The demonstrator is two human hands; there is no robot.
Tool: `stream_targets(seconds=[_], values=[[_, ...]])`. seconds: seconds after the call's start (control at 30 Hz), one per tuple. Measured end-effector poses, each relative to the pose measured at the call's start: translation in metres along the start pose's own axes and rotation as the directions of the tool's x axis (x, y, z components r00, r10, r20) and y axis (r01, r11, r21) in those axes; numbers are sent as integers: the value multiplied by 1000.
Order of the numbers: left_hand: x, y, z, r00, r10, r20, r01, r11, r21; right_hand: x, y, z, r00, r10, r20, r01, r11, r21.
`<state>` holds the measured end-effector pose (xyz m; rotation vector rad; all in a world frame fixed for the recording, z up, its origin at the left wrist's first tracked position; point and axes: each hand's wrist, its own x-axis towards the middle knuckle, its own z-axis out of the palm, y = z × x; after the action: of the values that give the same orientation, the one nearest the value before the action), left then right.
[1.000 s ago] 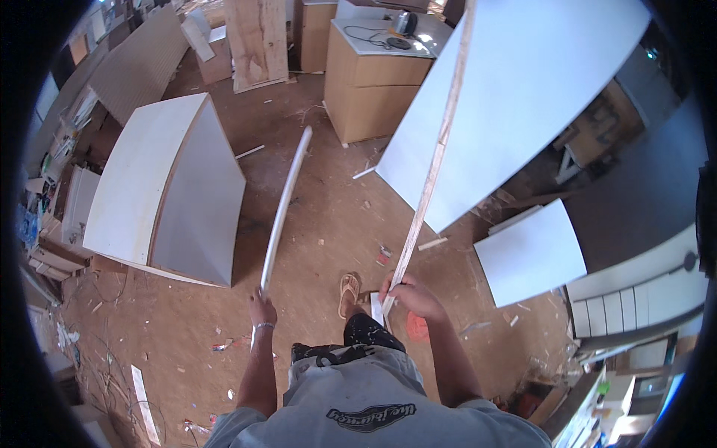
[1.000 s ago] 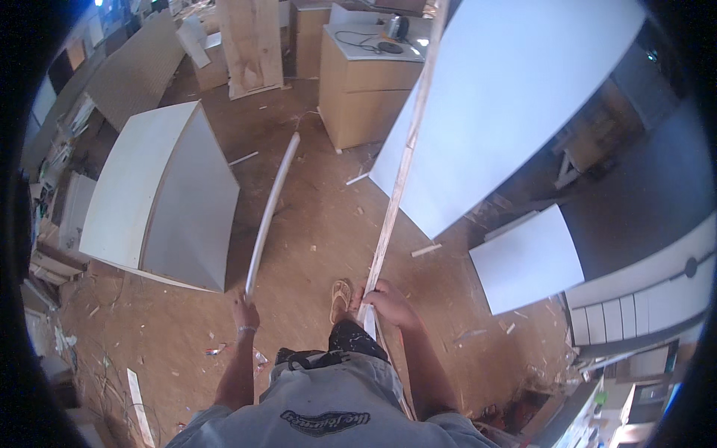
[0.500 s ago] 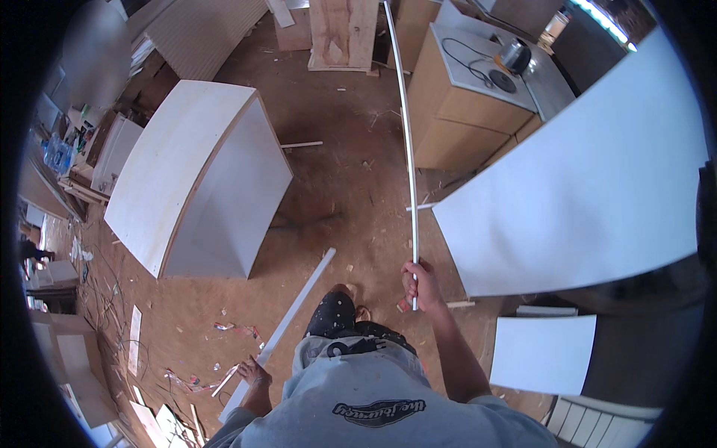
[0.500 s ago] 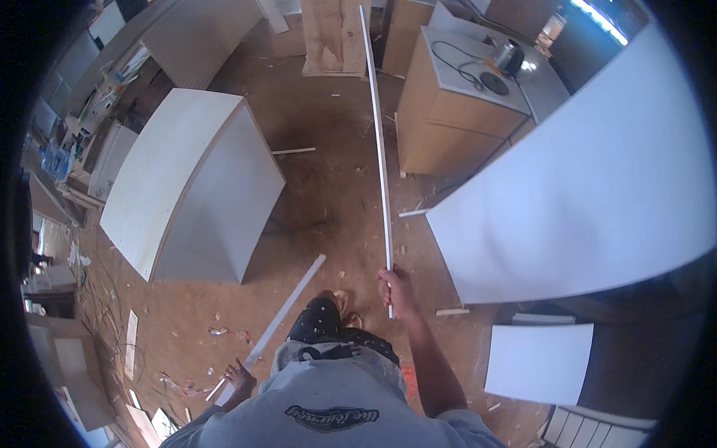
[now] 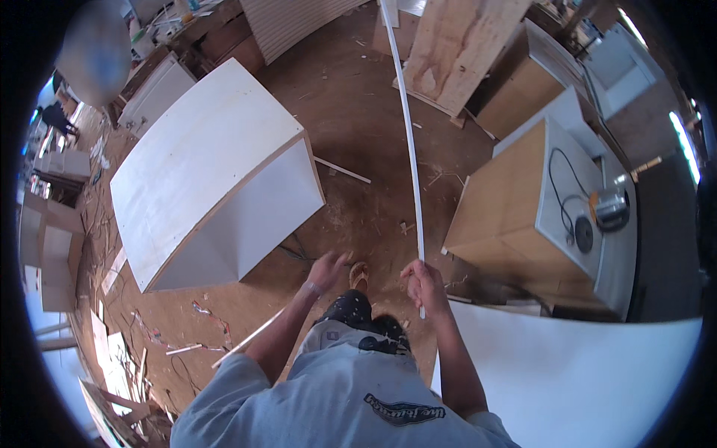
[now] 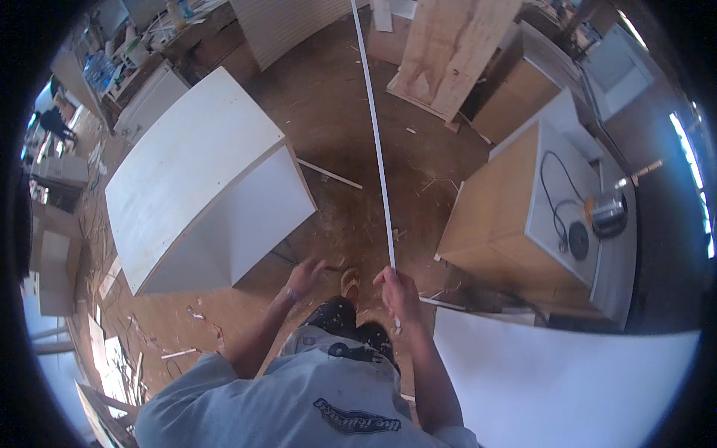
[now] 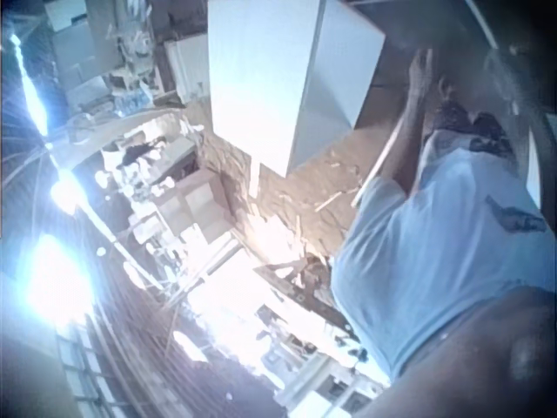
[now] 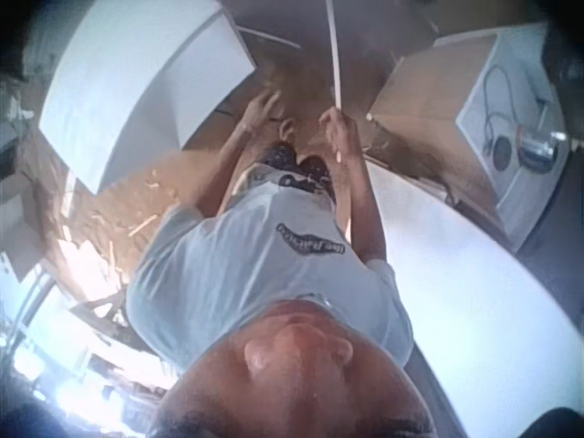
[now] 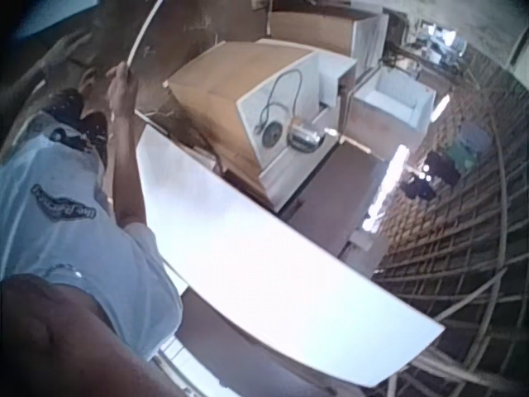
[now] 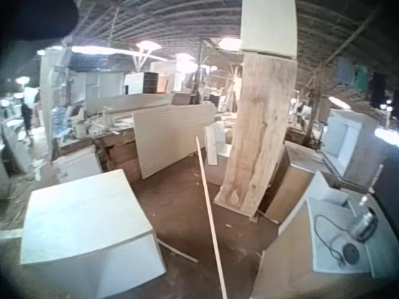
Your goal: The person moves a wooden cabinet, hammers a nail into a board on a workbench, and picks up wood scraps from the floor.
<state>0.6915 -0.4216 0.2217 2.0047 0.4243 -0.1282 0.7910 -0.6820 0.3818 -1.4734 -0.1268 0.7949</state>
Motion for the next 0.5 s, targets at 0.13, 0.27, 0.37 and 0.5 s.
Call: stream_targets(seconds=[0.13, 0.27, 0.37, 0.5], values=[[132, 216, -49, 994, -4, -112, -95, 497, -863, 106, -67, -24, 993, -6, 121, 11, 999, -41], [239, 287, -64, 851, 76, -519, -443, 634, -633, 224, -68, -41, 972, -68, 224, 110, 978, -180], [296, 285, -91, 740, -31, -672, -380, 805, -455, 303, -117, -38, 880, 78, 468, 85, 944, -317], [333, 245, -121, 505, -74, -860, -71, 989, -126, 402, -141, -49, 687, 81, 722, 359, 826, -435]])
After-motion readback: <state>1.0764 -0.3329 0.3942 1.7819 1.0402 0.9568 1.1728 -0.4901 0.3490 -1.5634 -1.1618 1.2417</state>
